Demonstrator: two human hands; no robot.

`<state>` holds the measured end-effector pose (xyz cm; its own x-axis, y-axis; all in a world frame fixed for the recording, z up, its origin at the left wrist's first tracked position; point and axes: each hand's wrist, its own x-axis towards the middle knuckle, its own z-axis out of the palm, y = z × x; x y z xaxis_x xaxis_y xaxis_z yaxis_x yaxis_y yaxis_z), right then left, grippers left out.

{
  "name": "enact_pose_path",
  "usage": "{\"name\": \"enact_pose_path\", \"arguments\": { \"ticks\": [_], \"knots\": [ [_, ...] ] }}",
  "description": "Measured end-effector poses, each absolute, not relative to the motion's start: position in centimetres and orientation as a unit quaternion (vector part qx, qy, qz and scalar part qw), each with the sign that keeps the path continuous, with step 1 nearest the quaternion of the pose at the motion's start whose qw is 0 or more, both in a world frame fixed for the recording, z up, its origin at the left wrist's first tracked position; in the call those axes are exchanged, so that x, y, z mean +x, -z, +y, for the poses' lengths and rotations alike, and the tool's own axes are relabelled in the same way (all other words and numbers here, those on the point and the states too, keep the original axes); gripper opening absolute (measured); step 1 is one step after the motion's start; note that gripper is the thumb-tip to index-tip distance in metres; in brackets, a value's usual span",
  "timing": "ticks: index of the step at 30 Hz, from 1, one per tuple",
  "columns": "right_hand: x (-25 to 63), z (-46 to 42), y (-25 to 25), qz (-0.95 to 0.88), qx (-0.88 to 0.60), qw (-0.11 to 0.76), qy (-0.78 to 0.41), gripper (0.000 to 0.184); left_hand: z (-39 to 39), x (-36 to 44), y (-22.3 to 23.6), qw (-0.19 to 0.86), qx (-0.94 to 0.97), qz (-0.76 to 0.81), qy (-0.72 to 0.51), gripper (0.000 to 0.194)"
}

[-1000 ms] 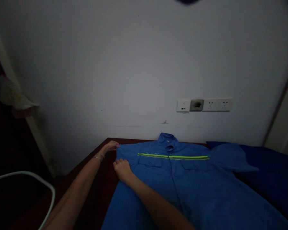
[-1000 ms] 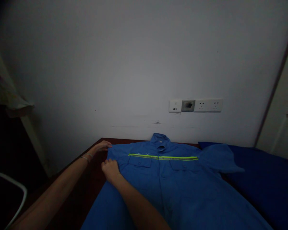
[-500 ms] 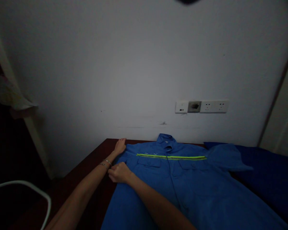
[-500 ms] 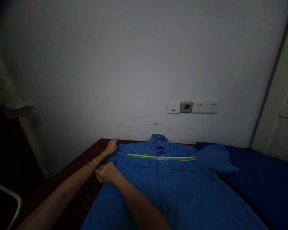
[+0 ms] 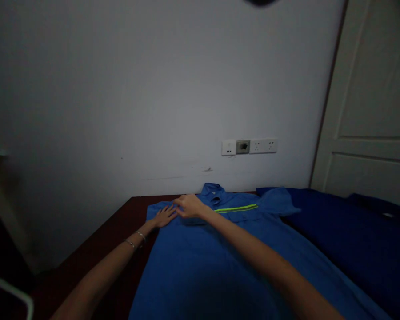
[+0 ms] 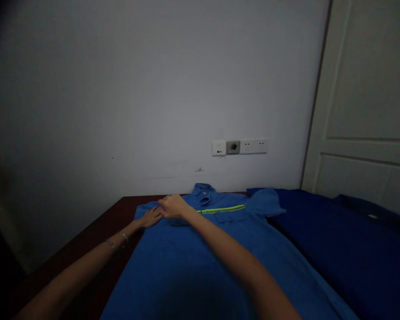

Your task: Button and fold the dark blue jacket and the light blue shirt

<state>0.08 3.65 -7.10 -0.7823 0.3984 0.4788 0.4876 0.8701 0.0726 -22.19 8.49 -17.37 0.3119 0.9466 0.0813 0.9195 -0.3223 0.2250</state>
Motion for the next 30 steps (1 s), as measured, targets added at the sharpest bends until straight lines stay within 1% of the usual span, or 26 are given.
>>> {"name": "enact_pose_path", "arguments": {
  "ticks": [2,5,6,9,11,15,17,21,24,27,30],
  "knots": [
    [5.6,5.1,8.9,-0.933,-0.303,0.177,0.082,0.04,8.5,-22.3,17.1,0.062,0.805,0.589,-0.038,0.061],
    [14.6,6.5,13.0,-0.896,-0.427,0.126,0.011,0.062,8.6,-22.3,16.8,0.049,0.803,0.594,-0.005,0.061],
    [17.3,6.6,14.4,-0.879,-0.465,0.106,-0.017,0.066,8.6,-22.3,16.7,0.044,0.803,0.594,-0.001,0.061],
    [23.3,6.2,17.4,-0.845,-0.528,0.074,-0.045,0.069,8.7,-22.1,16.3,0.03,0.804,0.593,0.016,0.059],
    [25.0,5.7,18.0,-0.833,-0.548,0.068,-0.042,0.071,8.6,-21.7,15.9,0.01,0.799,0.6,0.037,0.057],
    [24.5,4.2,16.7,-0.84,-0.537,0.079,-0.015,0.077,7.8,-19.8,14.9,-0.077,0.802,0.59,0.041,0.051],
    [23.2,2.9,15.6,-0.861,-0.499,0.096,-0.011,0.079,6.8,-18.2,14.6,-0.089,0.816,0.571,0.02,0.049],
    [20.2,-0.8,14.3,-0.908,-0.403,0.109,-0.033,0.076,3.1,-14.6,15.1,-0.011,0.828,0.56,0.003,0.058],
    [17.8,-4.1,14.5,-0.934,-0.339,0.102,-0.056,0.073,0.2,-13.3,15.9,0.04,0.828,0.559,-0.004,0.061],
    [15.4,-7.3,15.3,-0.951,-0.283,0.101,-0.07,0.072,-1.4,-14.5,16.5,0.062,0.821,0.568,-0.008,0.06],
    [13.3,-9.9,15.9,-0.964,-0.234,0.089,-0.092,0.072,-1.0,-17.6,16.7,0.05,0.818,0.573,-0.014,0.057]
  ]
}}
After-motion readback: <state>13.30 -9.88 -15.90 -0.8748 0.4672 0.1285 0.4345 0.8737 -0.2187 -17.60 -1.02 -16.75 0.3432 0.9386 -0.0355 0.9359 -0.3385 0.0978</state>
